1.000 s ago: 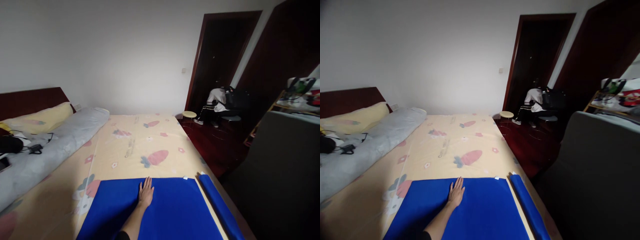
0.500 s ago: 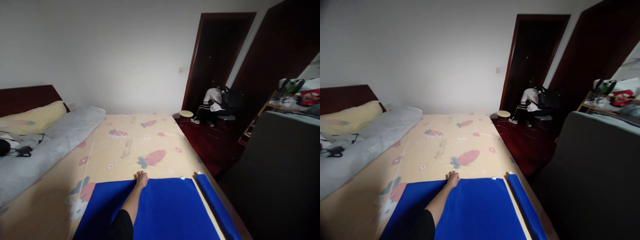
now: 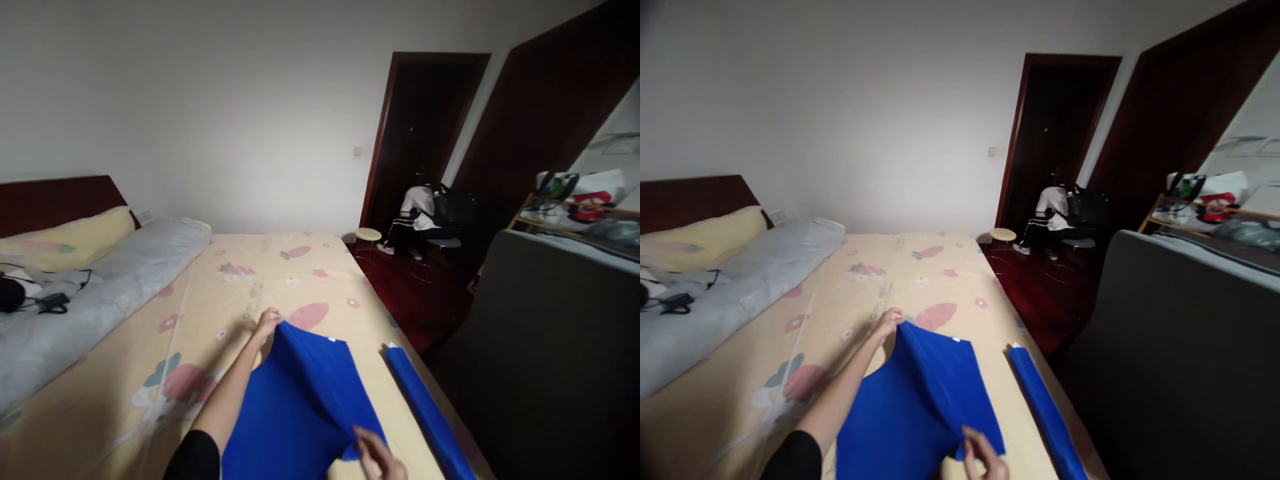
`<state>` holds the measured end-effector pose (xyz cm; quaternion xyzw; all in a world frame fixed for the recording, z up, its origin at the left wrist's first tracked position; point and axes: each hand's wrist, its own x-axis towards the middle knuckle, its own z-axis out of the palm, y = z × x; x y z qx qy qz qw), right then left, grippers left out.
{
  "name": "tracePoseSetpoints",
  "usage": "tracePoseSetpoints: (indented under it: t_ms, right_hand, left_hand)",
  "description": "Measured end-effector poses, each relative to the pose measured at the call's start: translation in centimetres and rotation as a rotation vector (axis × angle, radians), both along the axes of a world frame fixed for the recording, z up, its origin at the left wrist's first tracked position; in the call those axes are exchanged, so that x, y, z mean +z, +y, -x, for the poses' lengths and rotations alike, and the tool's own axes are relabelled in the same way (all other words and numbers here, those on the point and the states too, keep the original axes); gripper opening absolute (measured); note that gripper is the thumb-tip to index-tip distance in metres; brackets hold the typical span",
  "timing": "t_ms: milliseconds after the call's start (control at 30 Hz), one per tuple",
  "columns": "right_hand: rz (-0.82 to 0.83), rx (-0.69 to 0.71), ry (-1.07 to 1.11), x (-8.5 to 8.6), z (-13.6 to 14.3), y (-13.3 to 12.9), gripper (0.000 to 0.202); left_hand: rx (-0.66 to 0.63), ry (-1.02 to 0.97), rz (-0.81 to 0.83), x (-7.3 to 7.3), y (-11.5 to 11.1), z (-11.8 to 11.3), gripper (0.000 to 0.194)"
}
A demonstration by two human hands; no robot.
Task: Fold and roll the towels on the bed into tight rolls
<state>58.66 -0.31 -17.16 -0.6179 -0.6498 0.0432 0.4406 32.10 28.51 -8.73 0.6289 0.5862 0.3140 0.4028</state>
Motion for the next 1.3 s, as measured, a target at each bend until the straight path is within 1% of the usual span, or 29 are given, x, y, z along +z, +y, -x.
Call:
tracePoseSetpoints:
  t_ms: [33, 100, 133, 200, 233, 300, 333, 400, 467, 567, 633, 733, 900, 1033, 1167, 1300]
  right_hand:
    - [0.001, -0.009, 0.057, 2.1, -1.0, 1.0, 0.027]
    - [0.060, -0.025, 0.364, 6.8, -2.8, 3.5, 0.033]
    - [0.068, -0.014, 0.465, 9.2, -3.5, 4.9, 0.037]
    - [0.067, 0.069, 0.585, 13.7, -4.4, 7.9, 0.044]
    - [0.072, 0.126, 0.610, 15.7, -4.7, 9.3, 0.047]
    - [0.086, 0.231, 0.603, 18.9, -4.9, 12.1, 0.053]
    - [0.093, 0.272, 0.584, 20.1, -4.8, 13.3, 0.055]
    - [0.099, 0.332, 0.548, 22.0, -4.6, 15.5, 0.054]
    - [0.099, 0.371, 0.529, 23.3, -4.2, 17.4, 0.052]
    - [0.097, 0.420, 0.500, 24.6, -3.5, 19.5, 0.050]
    - [0.092, 0.442, 0.477, 25.3, -3.0, 20.4, 0.049]
    - [0.085, 0.456, 0.433, 26.0, -2.7, 21.1, 0.047]
    - [0.075, 0.442, 0.357, 26.8, -2.7, 21.0, 0.044]
    - [0.070, 0.415, 0.298, 27.5, -3.0, 20.5, 0.044]
    - [0.080, 0.400, 0.235, 28.2, -3.5, 19.5, 0.045]
    - [0.098, 0.431, 0.170, 28.6, -4.1, 18.5, 0.049]
  left_hand:
    - [0.027, -0.068, -0.029, 1.8, -0.1, 1.3, 0.035]
    - [0.055, -0.186, -0.092, 5.2, -0.8, 3.9, 0.038]
    - [0.064, -0.243, -0.123, 6.9, -1.4, 5.1, 0.041]
    - [0.079, -0.339, -0.182, 9.7, -2.8, 7.1, 0.046]
    - [0.088, -0.376, -0.209, 11.0, -3.5, 7.9, 0.048]
    - [0.115, -0.432, -0.257, 13.1, -4.6, 9.0, 0.052]
    - [0.133, -0.450, -0.279, 14.0, -5.0, 9.4, 0.053]
    - [0.178, -0.472, -0.317, 15.5, -5.4, 10.1, 0.052]
    - [0.224, -0.480, -0.346, 16.5, -5.6, 10.8, 0.050]
    - [0.277, -0.482, -0.363, 17.5, -5.5, 11.7, 0.045]
    - [0.298, -0.483, -0.362, 17.9, -5.4, 12.2, 0.043]
    - [0.302, -0.486, -0.353, 18.4, -5.5, 12.6, 0.044]
    - [0.263, -0.449, -0.341, 19.3, -6.0, 13.0, 0.050]
    - [0.210, -0.379, -0.371, 19.8, -6.7, 12.9, 0.052]
    - [0.161, -0.272, -0.393, 20.1, -7.5, 13.0, 0.044]
    - [0.089, -0.159, -0.391, 20.6, -8.4, 13.7, 0.034]
